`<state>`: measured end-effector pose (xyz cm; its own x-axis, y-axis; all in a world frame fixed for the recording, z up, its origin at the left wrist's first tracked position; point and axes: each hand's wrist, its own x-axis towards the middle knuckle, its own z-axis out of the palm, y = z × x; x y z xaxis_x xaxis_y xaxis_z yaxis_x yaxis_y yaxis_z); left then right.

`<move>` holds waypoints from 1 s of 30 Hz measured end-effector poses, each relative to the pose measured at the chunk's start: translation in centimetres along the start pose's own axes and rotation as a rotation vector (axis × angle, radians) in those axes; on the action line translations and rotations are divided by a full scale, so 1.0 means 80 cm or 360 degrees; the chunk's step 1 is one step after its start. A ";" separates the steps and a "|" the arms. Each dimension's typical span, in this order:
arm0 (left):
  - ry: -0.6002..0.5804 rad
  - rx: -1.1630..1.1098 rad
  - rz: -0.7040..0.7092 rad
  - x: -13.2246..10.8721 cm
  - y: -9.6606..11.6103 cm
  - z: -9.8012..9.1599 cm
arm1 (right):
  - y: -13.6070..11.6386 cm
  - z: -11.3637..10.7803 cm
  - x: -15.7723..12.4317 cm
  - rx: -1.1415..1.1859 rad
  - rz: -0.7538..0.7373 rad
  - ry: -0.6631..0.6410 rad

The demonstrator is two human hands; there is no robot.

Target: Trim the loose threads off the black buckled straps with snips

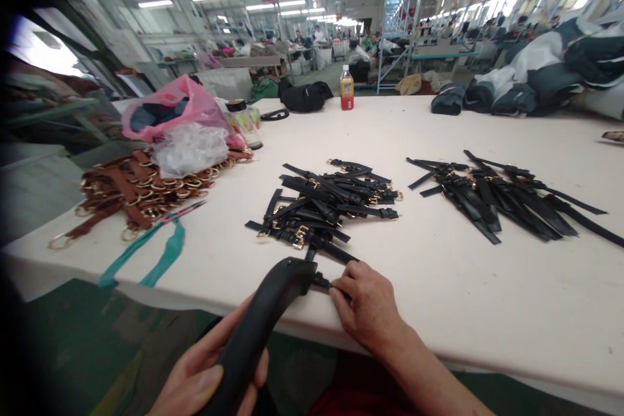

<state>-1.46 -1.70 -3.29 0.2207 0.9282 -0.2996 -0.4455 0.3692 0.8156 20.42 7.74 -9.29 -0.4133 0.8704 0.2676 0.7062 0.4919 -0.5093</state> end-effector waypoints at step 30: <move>0.0134 0.0151 0.0102 0.027 0.011 0.004 | 0.001 0.001 -0.004 -0.0003 -0.0051 0.0017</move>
<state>-1.06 0.59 -3.04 0.1194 0.9518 -0.2827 -0.3716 0.3069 0.8762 20.60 7.51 -9.49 -0.4298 0.8543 0.2924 0.6937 0.5197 -0.4986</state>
